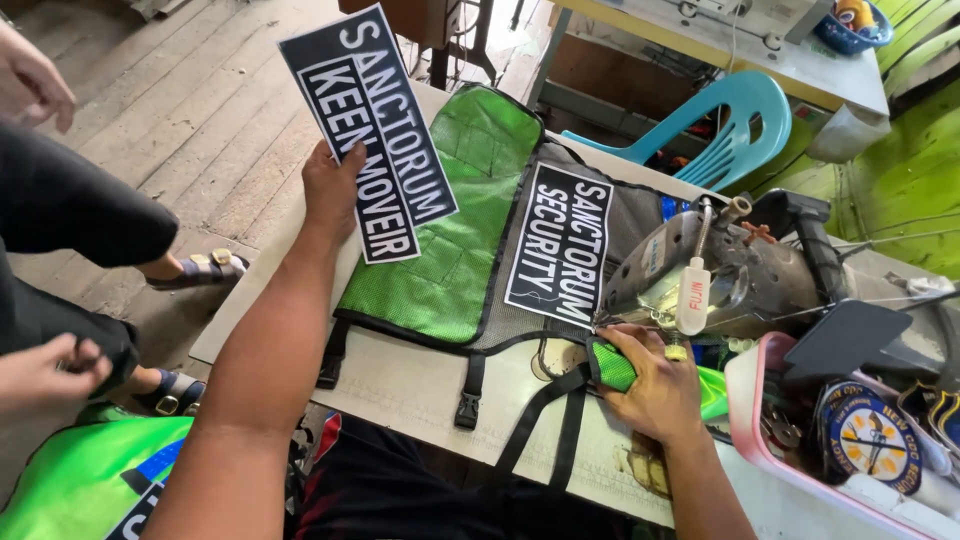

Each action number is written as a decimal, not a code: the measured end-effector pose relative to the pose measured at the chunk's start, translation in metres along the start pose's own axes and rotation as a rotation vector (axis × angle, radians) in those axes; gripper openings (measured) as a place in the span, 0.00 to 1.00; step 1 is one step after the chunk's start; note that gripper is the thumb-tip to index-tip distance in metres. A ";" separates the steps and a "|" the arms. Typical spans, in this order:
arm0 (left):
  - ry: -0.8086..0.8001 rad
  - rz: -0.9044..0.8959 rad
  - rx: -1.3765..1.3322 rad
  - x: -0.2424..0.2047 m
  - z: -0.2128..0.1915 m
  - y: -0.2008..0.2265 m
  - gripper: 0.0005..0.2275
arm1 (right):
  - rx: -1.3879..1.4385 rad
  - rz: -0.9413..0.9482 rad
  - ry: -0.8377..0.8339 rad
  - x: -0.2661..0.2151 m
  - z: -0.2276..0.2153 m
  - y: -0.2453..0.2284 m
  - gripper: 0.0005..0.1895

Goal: Cutting printed fabric or paper labels with scissors to prepare them for sewing onto safety vests.

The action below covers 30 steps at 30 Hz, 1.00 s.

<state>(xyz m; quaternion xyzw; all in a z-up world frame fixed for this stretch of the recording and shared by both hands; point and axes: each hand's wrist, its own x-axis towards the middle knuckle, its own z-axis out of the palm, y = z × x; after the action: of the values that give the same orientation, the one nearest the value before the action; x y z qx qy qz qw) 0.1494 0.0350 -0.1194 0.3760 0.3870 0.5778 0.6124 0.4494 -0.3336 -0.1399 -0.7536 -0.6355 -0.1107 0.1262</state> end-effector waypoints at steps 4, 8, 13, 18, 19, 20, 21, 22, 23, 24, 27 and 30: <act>-0.053 0.144 0.074 -0.007 -0.001 -0.005 0.08 | 0.039 0.103 -0.087 -0.002 -0.002 0.001 0.37; -0.088 0.156 0.051 -0.002 -0.004 -0.009 0.08 | 0.037 0.075 -0.066 -0.002 0.000 0.001 0.41; -0.089 0.006 0.016 0.002 -0.004 -0.007 0.08 | -0.004 -0.067 0.038 -0.002 -0.001 0.000 0.39; -0.063 0.005 0.120 0.021 -0.014 -0.026 0.32 | 0.022 -0.094 0.081 0.001 -0.005 -0.004 0.37; -0.040 -0.010 0.142 0.025 -0.015 -0.028 0.35 | 0.018 -0.101 0.092 0.001 -0.004 -0.004 0.37; -0.019 -0.026 0.164 0.028 -0.016 -0.031 0.38 | 0.013 -0.108 0.102 0.001 -0.004 -0.004 0.37; -0.019 -0.031 0.166 0.024 -0.014 -0.028 0.38 | 0.014 -0.105 0.098 0.001 -0.005 -0.005 0.37; -0.039 -0.023 0.064 0.020 -0.011 -0.024 0.31 | 0.018 -0.094 0.088 0.001 -0.006 -0.007 0.36; -0.058 -0.016 -0.040 0.016 -0.009 -0.020 0.24 | 0.023 -0.084 0.078 0.001 -0.006 -0.008 0.35; -0.056 -0.019 -0.038 0.023 -0.014 -0.028 0.24 | 0.025 -0.084 0.075 0.001 -0.005 -0.007 0.35; -0.035 -0.014 0.102 0.041 -0.024 -0.046 0.39 | 0.035 -0.070 0.053 0.001 -0.003 -0.005 0.34; -0.078 0.029 0.095 0.046 -0.027 -0.053 0.40 | 0.032 -0.084 0.073 0.000 -0.002 -0.004 0.36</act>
<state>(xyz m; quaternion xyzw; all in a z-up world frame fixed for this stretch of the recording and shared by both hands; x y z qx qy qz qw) 0.1479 0.0785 -0.1805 0.4322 0.3843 0.5526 0.6001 0.4455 -0.3339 -0.1384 -0.7195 -0.6634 -0.1331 0.1566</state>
